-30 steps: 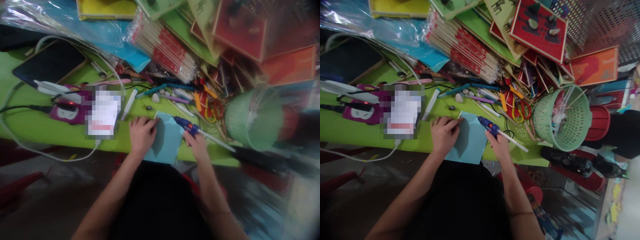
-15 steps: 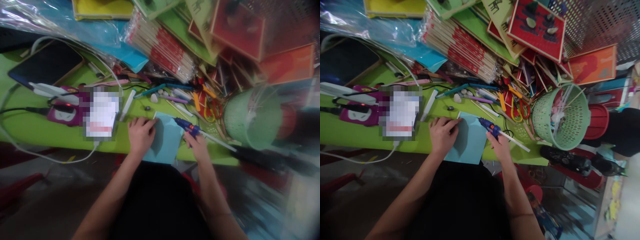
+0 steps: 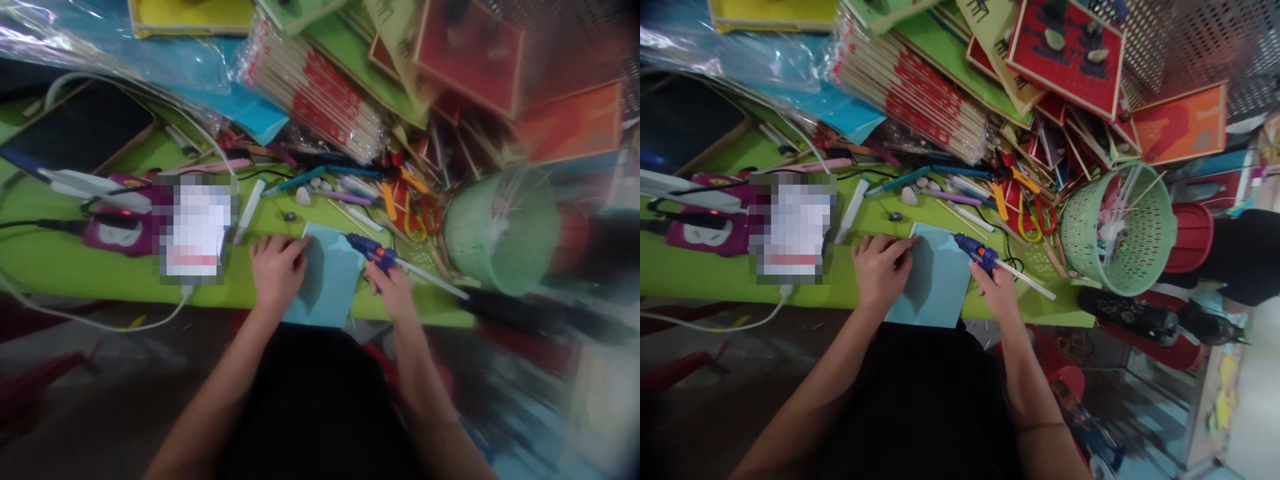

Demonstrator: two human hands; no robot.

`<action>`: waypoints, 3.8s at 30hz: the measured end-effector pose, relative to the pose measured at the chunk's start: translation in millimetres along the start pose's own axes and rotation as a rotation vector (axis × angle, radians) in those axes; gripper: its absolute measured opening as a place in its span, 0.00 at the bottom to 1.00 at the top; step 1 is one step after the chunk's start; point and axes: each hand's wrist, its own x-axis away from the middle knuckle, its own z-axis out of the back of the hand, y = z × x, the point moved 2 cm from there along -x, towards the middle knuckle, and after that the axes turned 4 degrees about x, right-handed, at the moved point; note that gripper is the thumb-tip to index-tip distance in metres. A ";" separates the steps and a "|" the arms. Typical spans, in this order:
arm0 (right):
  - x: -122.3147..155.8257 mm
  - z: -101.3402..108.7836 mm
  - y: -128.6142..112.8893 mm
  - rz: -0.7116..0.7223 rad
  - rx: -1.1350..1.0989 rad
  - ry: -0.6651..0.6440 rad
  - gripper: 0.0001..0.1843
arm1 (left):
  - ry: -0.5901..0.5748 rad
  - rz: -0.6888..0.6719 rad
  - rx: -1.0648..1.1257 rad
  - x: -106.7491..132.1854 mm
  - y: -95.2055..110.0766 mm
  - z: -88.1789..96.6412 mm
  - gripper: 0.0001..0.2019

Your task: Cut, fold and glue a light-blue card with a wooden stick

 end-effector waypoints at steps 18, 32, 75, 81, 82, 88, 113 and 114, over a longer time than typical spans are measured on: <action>4.2 6.2 4.9 -0.006 0.008 0.042 0.25 | -0.029 0.020 0.022 0.9 -2.1 -1.1 0.16; 6.6 7.2 10.5 -0.005 -0.033 0.044 0.26 | 0.001 0.017 0.020 -0.5 -1.7 -1.2 0.15; 16.1 23.3 18.5 -0.045 -0.071 0.100 0.24 | 0.003 0.044 0.035 -1.4 -0.6 -0.3 0.14; 13.1 17.8 17.7 -0.044 -0.046 0.103 0.24 | 0.015 0.019 0.015 -1.3 -0.8 0.4 0.15; 12.4 16.4 17.0 -0.043 -0.043 0.098 0.24 | 0.018 0.013 0.011 -1.2 -0.9 0.4 0.15; 12.0 15.4 17.2 -0.048 -0.041 0.087 0.25 | 0.044 -0.006 -0.013 -1.4 -1.2 -0.5 0.15; 18.2 26.0 25.3 -0.050 -0.002 0.133 0.23 | 0.008 0.031 0.019 -1.6 -0.2 1.9 0.14; 17.8 25.5 24.7 -0.050 0.001 0.132 0.23 | 0.008 0.028 0.017 -1.5 -0.2 1.9 0.14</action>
